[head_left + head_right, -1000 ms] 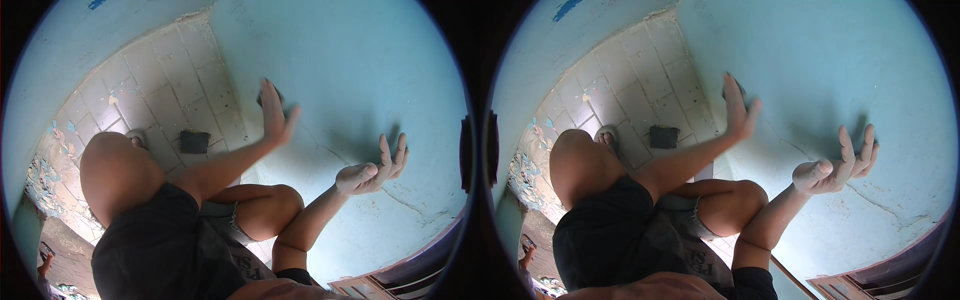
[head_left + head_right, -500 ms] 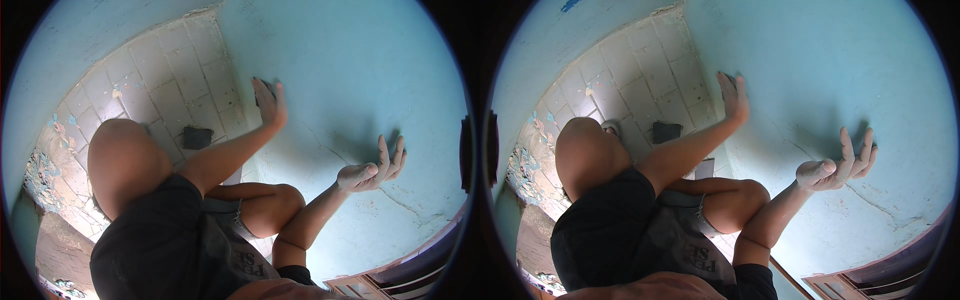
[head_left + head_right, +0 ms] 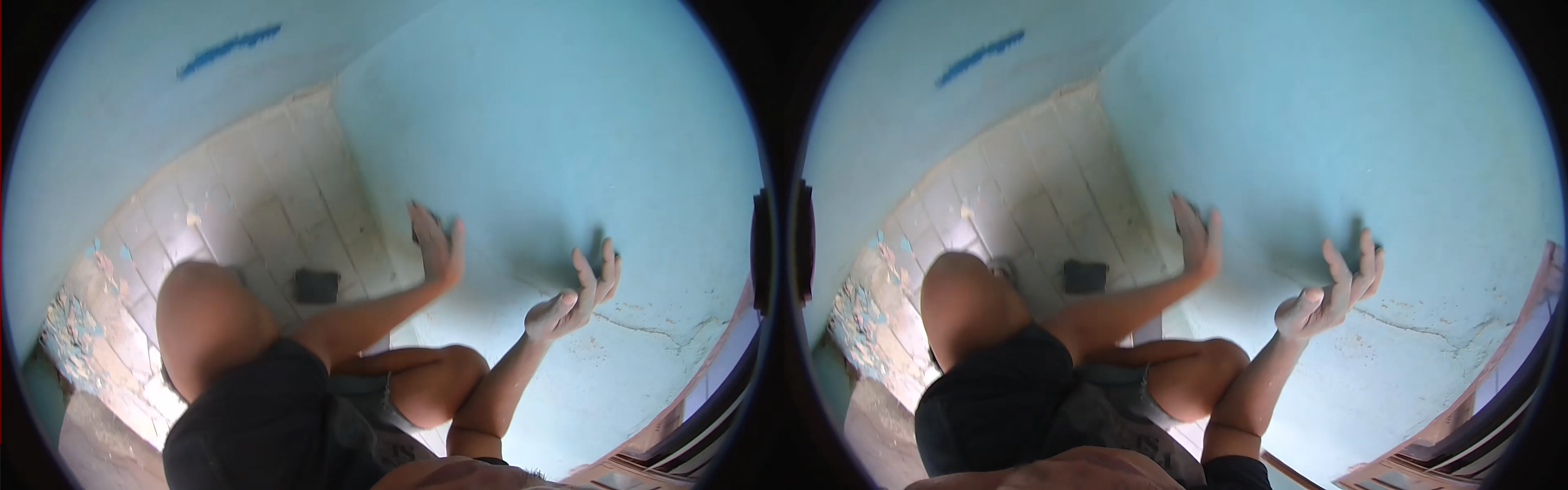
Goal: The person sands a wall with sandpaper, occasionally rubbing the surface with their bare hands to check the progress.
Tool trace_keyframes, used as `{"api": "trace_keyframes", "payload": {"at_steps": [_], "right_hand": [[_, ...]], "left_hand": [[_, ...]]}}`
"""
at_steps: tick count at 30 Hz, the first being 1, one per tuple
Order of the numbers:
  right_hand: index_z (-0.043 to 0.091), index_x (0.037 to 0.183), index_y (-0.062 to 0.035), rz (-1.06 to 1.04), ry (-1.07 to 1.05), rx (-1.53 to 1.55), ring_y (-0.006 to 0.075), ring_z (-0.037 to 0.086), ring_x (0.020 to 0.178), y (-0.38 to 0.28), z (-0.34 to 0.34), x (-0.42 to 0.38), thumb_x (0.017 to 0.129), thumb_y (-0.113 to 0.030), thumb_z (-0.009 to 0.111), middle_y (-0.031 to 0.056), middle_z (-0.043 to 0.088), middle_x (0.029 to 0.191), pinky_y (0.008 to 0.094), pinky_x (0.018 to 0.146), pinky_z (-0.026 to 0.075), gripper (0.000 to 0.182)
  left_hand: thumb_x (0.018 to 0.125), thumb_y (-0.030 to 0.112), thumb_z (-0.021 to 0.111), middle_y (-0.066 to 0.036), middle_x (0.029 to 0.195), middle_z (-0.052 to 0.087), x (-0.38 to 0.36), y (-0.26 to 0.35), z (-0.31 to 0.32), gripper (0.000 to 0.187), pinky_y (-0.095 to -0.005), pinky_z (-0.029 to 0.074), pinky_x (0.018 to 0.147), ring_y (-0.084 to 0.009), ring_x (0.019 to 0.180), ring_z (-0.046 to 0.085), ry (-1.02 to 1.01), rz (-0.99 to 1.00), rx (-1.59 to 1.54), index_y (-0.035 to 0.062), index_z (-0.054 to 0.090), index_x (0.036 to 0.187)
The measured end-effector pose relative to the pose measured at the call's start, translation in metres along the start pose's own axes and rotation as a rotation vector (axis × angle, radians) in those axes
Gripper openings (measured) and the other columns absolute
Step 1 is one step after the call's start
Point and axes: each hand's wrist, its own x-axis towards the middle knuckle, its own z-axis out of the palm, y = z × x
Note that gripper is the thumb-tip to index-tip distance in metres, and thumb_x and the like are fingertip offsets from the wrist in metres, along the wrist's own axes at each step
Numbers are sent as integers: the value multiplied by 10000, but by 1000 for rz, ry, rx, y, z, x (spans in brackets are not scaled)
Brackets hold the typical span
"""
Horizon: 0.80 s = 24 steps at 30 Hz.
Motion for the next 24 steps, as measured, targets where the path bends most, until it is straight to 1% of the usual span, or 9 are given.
{"api": "trace_keyframes", "payload": {"at_steps": [1, 4, 9, 10, 12, 16, 20, 22, 24], "right_hand": [[720, 1053, -49, -9, 80, -8, 342, 392, 1372, -1, -2, 0, 1065, -512, 296, 183, 599, 1367, 514, 1150, 251, 628], [714, 1011, -24, 50, 151, 22, 355, 432, 1335, -1, -6, 1, 1046, -525, 357, 244, 611, 1319, 534, 1133, 250, 616], [710, 978, -12, 21, 349, -205, 361, 405, 1359, 19, -30, -17, 1077, -433, 344, 229, 652, 1238, 542, 1120, 269, 567], [709, 959, -5, -2, 395, -237, 333, 448, 1323, 22, -29, -17, 1085, -386, 340, 225, 678, 1170, 537, 1111, 289, 545], [708, 951, -3, 9, 438, -301, 317, 477, 1287, 24, -21, -13, 1084, -379, 342, 224, 683, 1153, 532, 1105, 298, 542], [714, 937, 0, 8, 486, -355, 275, 501, 1231, 30, -7, -9, 1086, -376, 343, 220, 681, 1150, 506, 1075, 327, 549], [722, 919, -1, -26, 492, -357, 240, 515, 1205, 36, -5, -11, 1091, -389, 334, 200, 688, 1133, 454, 1043, 329, 575], [729, 895, -1, -17, 456, -370, 236, 503, 1190, 37, -9, -15, 1089, -394, 338, 176, 682, 1150, 424, 998, 365, 587], [735, 872, -1, -18, 457, -377, 233, 492, 1175, 38, -11, -15, 1088, -400, 343, 152, 677, 1168, 394, 952, 401, 600]], "left_hand": [[1039, 529, 382, -385, 1594, -82, -29, -5, 3, 944, -540, 12, 1220, -514, 1500, -42, -79, 175, 65, -189, -19, 1502], [1053, 503, 360, -389, 1592, -74, -31, -9, 5, 901, -539, 19, 1219, -518, 1499, -40, -136, 296, 39, -178, -14, 1509], [1065, 487, 321, -381, 1596, -86, 80, -15, -29, 855, -552, 5, 1217, -506, 1504, -50, 76, 212, 18, -138, -30, 1532], [1062, 501, 317, -376, 1597, -102, 91, -18, -32, 873, -550, -10, 1215, -497, 1506, -67, 82, 94, -1, -140, -51, 1528], [1059, 514, 313, -370, 1598, -118, 80, -18, -24, 892, -547, -25, 1214, -487, 1508, -85, 95, -29, -23, -142, -72, 1524], [1036, 569, 336, -398, 1571, -171, -31, -6, 8, 984, -583, -89, 1186, -510, 1483, -163, -118, 106, -107, -166, -131, 1495], [1038, 576, 326, -347, 1601, -160, 5, -34, -8, 966, -520, -74, 1214, -455, 1510, -127, -49, 80, -45, -150, -102, 1511], [1036, 584, 321, -321, 1614, -155, 50, -40, -33, 965, -489, -68, 1226, -426, 1520, -117, 10, -269, -207, -141, -95, 1517], [1028, 605, 322, -326, 1611, -158, 24, -28, -22, 985, -493, -69, 1225, -428, 1518, -128, -32, -227, -156, -135, -106, 1518]]}}
